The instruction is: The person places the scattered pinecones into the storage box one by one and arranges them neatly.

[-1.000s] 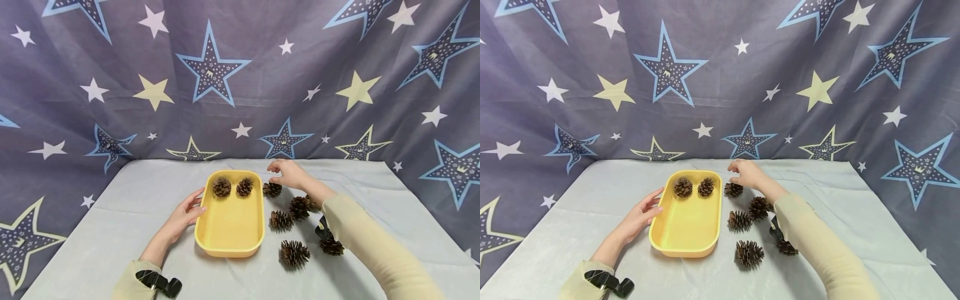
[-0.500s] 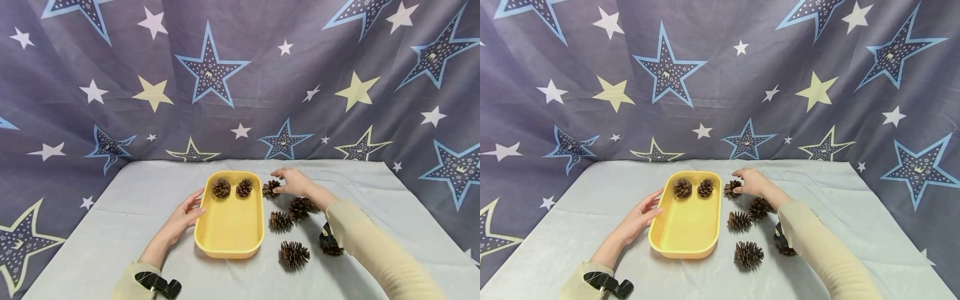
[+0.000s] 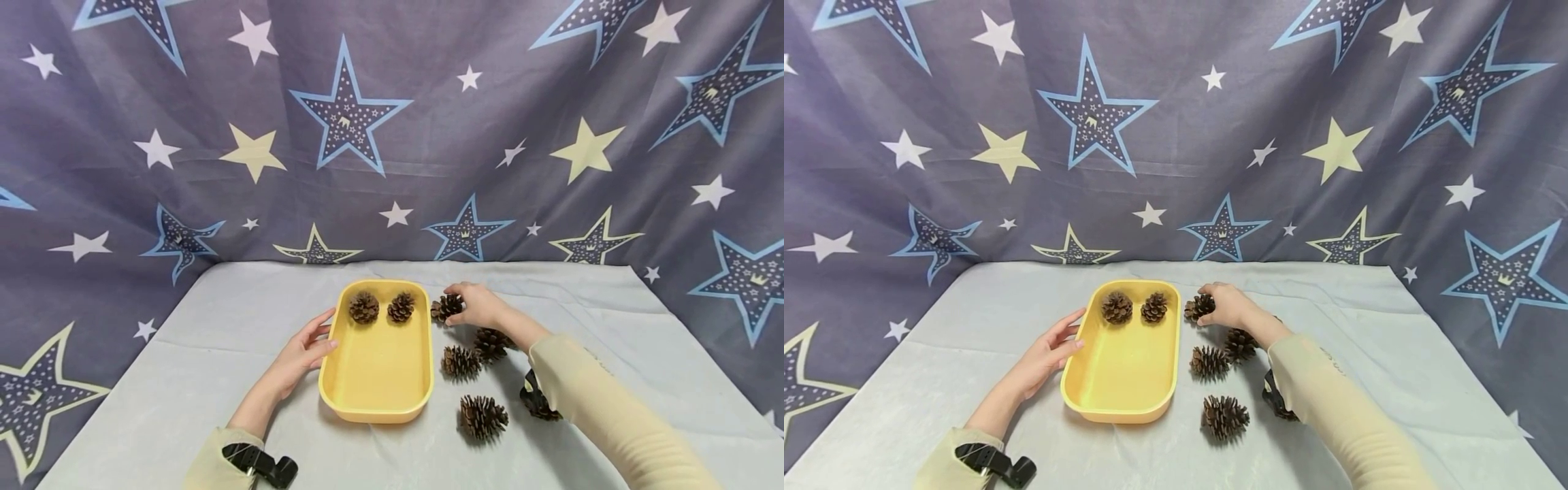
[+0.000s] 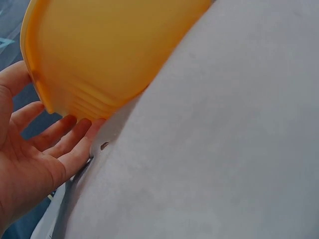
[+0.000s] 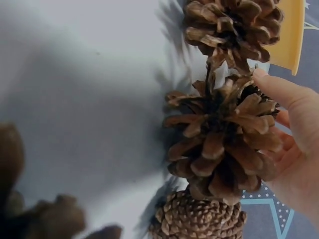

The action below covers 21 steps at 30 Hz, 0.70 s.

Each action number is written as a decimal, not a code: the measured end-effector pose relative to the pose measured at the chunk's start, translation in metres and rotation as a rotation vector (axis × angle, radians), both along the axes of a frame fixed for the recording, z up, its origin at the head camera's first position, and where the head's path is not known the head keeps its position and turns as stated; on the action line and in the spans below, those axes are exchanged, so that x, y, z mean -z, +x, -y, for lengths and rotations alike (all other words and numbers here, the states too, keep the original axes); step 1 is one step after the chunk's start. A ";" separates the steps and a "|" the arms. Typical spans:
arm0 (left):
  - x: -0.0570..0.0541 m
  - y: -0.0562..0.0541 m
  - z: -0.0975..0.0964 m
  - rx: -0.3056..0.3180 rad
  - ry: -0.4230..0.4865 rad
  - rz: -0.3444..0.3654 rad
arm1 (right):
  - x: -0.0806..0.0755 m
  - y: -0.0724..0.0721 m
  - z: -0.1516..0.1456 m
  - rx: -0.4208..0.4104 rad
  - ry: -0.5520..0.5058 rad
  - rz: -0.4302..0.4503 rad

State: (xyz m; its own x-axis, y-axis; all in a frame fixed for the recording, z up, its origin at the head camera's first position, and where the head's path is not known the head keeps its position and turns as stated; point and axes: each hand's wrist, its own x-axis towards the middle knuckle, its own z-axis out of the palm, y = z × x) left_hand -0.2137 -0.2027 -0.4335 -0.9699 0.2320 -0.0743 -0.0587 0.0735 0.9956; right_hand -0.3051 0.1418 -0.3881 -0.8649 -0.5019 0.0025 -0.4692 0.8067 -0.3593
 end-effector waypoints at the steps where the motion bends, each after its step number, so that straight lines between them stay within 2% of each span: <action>1: 0.000 0.000 0.000 -0.003 -0.001 0.002 | 0.001 0.000 0.000 0.003 0.000 -0.002; 13: 0.000 0.001 0.000 0.000 0.016 -0.008 | 0.008 -0.003 0.001 0.024 0.012 -0.011; 21: 0.000 0.000 0.001 -0.001 0.005 -0.005 | 0.006 -0.001 0.002 0.023 0.017 -0.026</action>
State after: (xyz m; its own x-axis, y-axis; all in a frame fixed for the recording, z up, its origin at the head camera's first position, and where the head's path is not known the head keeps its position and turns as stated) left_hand -0.2132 -0.2035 -0.4338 -0.9704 0.2315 -0.0687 -0.0541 0.0688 0.9962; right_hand -0.3066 0.1395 -0.3938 -0.8761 -0.4819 0.0167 -0.4592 0.8232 -0.3338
